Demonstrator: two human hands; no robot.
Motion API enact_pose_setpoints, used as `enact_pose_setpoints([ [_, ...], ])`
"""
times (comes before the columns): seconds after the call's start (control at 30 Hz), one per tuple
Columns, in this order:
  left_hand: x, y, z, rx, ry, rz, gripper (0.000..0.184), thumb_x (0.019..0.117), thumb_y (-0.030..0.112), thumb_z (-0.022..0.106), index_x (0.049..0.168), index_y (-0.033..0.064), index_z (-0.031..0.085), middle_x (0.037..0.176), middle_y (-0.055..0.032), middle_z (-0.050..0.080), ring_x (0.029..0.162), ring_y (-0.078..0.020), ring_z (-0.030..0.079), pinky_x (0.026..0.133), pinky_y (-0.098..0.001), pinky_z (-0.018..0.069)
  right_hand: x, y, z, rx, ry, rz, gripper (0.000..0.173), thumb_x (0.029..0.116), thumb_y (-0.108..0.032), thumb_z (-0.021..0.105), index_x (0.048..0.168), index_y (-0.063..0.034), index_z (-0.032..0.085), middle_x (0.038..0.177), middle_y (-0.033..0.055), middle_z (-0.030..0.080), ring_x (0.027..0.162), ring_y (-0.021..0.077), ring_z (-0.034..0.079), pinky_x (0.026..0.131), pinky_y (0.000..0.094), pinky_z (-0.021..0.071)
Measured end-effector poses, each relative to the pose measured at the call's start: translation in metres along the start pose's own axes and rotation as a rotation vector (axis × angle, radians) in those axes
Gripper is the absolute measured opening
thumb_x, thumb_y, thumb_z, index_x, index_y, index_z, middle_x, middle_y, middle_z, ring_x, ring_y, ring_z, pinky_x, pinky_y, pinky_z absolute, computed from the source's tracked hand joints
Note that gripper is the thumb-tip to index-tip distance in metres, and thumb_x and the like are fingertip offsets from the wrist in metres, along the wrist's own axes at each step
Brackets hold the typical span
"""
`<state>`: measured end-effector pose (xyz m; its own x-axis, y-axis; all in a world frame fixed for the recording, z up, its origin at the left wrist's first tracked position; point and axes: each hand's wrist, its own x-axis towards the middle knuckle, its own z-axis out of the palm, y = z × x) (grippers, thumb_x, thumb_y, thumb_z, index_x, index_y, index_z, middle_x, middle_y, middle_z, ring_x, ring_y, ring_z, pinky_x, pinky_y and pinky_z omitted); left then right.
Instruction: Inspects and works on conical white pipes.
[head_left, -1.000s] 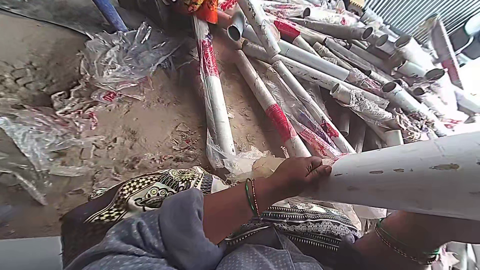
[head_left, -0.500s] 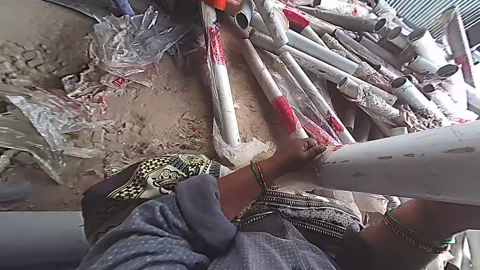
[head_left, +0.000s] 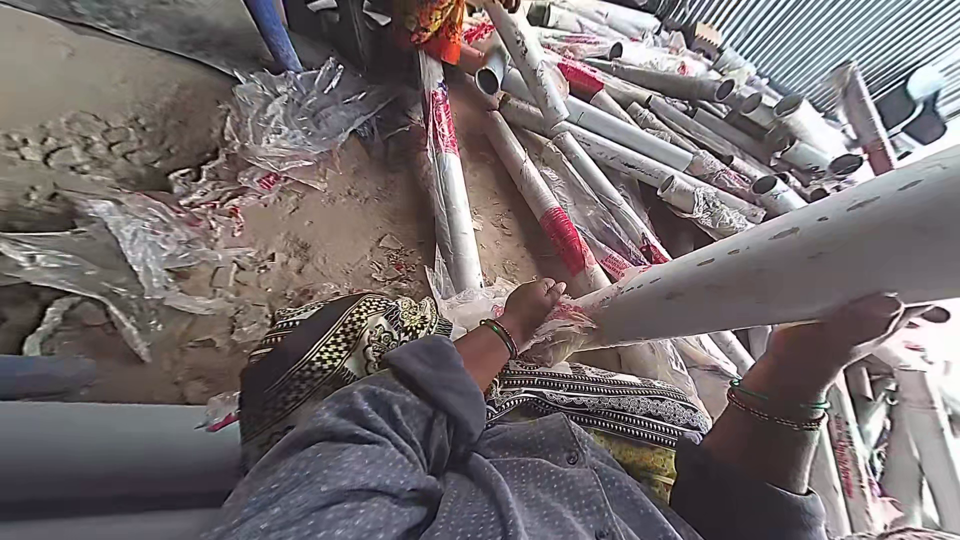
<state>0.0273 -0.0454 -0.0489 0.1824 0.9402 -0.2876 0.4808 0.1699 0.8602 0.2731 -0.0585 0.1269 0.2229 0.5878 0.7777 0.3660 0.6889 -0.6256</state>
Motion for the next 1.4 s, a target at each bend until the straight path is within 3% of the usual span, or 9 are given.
enact_pose_setpoints([
  [0.2, -0.018, 0.008, -0.017, 0.128, 0.017, 0.002, 0.051, 0.1102, 0.041, 0.038, 0.104, -0.0034, 0.064, 0.095, -0.0229, 0.065, 0.096, -0.0384, 0.064, 0.087, -0.0593, 0.0463, 0.003, 0.004, -0.007, -0.028, 0.003, 0.022, 0.125, 0.0826, -0.073, 0.066, 0.151, 0.0106, 0.002, 0.141, 0.0074, 0.046, 0.127, 0.0023, 0.053, 0.105, 0.0236, 0.0484],
  [0.33, -0.037, 0.013, -0.031, -0.080, 0.182, 0.030, 0.054, 0.1082, 0.048, 0.040, 0.101, -0.0015, 0.059, 0.081, -0.0160, 0.057, 0.077, -0.0311, 0.057, 0.075, -0.0530, 0.0467, -0.004, -0.005, -0.005, -0.049, 0.026, 0.098, 0.125, 0.0819, -0.074, 0.064, 0.152, 0.0089, 0.002, 0.140, 0.0073, 0.045, 0.125, 0.0008, 0.052, 0.104, 0.0202, 0.0466],
  [0.43, -0.049, 0.017, -0.043, -0.606, 0.329, -0.005, 0.059, 0.1084, 0.055, 0.025, 0.120, 0.0068, 0.058, 0.077, -0.0012, 0.050, 0.061, -0.0096, 0.049, 0.058, -0.0260, 0.0452, -0.006, -0.011, -0.003, -0.026, 0.012, 0.115, 0.131, 0.0755, -0.078, 0.068, 0.152, 0.0063, 0.004, 0.138, 0.0045, 0.046, 0.124, 0.0007, 0.053, 0.104, 0.0217, 0.0478],
  [0.5, -0.064, 0.023, -0.056, -0.729, 0.385, 0.110, 0.054, 0.1092, 0.050, 0.032, 0.133, 0.0065, 0.053, 0.103, -0.0069, 0.058, 0.085, -0.0133, 0.058, 0.078, -0.0318, 0.0499, -0.008, -0.010, -0.001, -0.022, 0.000, 0.128, 0.135, 0.0730, -0.081, 0.068, 0.153, 0.0054, 0.003, 0.140, 0.0051, 0.047, 0.125, 0.0022, 0.054, 0.106, 0.0238, 0.0480],
  [0.6, -0.081, 0.040, -0.050, -0.437, 0.483, 0.532, 0.033, 0.1031, 0.029, 0.057, 0.119, 0.0010, 0.062, 0.111, -0.0101, 0.064, 0.099, -0.0127, 0.062, 0.089, -0.0318, 0.0511, -0.009, -0.013, 0.006, -0.039, -0.019, 0.132, 0.137, 0.0722, -0.084, 0.065, 0.154, 0.0054, 0.002, 0.143, 0.0055, 0.046, 0.127, 0.0022, 0.053, 0.106, 0.0251, 0.0479],
  [0.7, -0.086, 0.051, -0.017, -0.053, 0.471, 0.837, 0.037, 0.0910, 0.039, 0.071, 0.106, 0.0049, 0.074, 0.107, -0.0107, 0.073, 0.106, -0.0255, 0.066, 0.092, -0.0448, 0.0517, -0.008, -0.017, 0.015, -0.038, -0.044, 0.146, 0.130, 0.0763, -0.078, 0.065, 0.153, 0.0064, 0.003, 0.140, 0.0030, 0.047, 0.123, -0.0015, 0.054, 0.104, 0.0221, 0.0486],
  [0.93, -0.081, 0.056, -0.007, 0.470, 0.246, 0.551, 0.042, 0.0923, 0.033, 0.072, 0.121, 0.0031, 0.067, 0.123, -0.0194, 0.068, 0.129, -0.0372, 0.057, 0.114, -0.0552, 0.0333, 0.000, -0.022, 0.030, 0.043, -0.170, 0.153, 0.124, 0.0705, -0.085, 0.067, 0.147, 0.0005, 0.021, 0.130, -0.0052, 0.054, 0.118, -0.0024, 0.057, 0.101, 0.0227, 0.0510],
  [1.17, -0.072, 0.041, -0.005, 0.451, 0.415, 0.677, 0.033, 0.0913, 0.029, 0.073, 0.106, -0.0014, 0.073, 0.108, -0.0195, 0.073, 0.113, -0.0382, 0.067, 0.102, -0.0561, 0.0447, 0.007, -0.026, 0.033, 0.089, -0.345, 0.174, 0.134, 0.0635, -0.074, 0.082, 0.153, -0.0041, 0.010, 0.140, -0.0049, 0.050, 0.128, -0.0001, 0.053, 0.108, 0.0230, 0.0477],
  [1.4, -0.066, 0.047, -0.023, 0.523, 0.097, 0.623, 0.031, 0.1014, 0.027, 0.060, 0.108, -0.0026, 0.070, 0.113, -0.0217, 0.068, 0.111, -0.0390, 0.065, 0.096, -0.0535, 0.0472, 0.010, -0.023, 0.048, 0.031, -0.308, 0.206, 0.115, 0.0770, -0.064, 0.078, 0.152, -0.0042, 0.014, 0.136, -0.0044, 0.051, 0.122, -0.0009, 0.056, 0.103, 0.0222, 0.0506],
])
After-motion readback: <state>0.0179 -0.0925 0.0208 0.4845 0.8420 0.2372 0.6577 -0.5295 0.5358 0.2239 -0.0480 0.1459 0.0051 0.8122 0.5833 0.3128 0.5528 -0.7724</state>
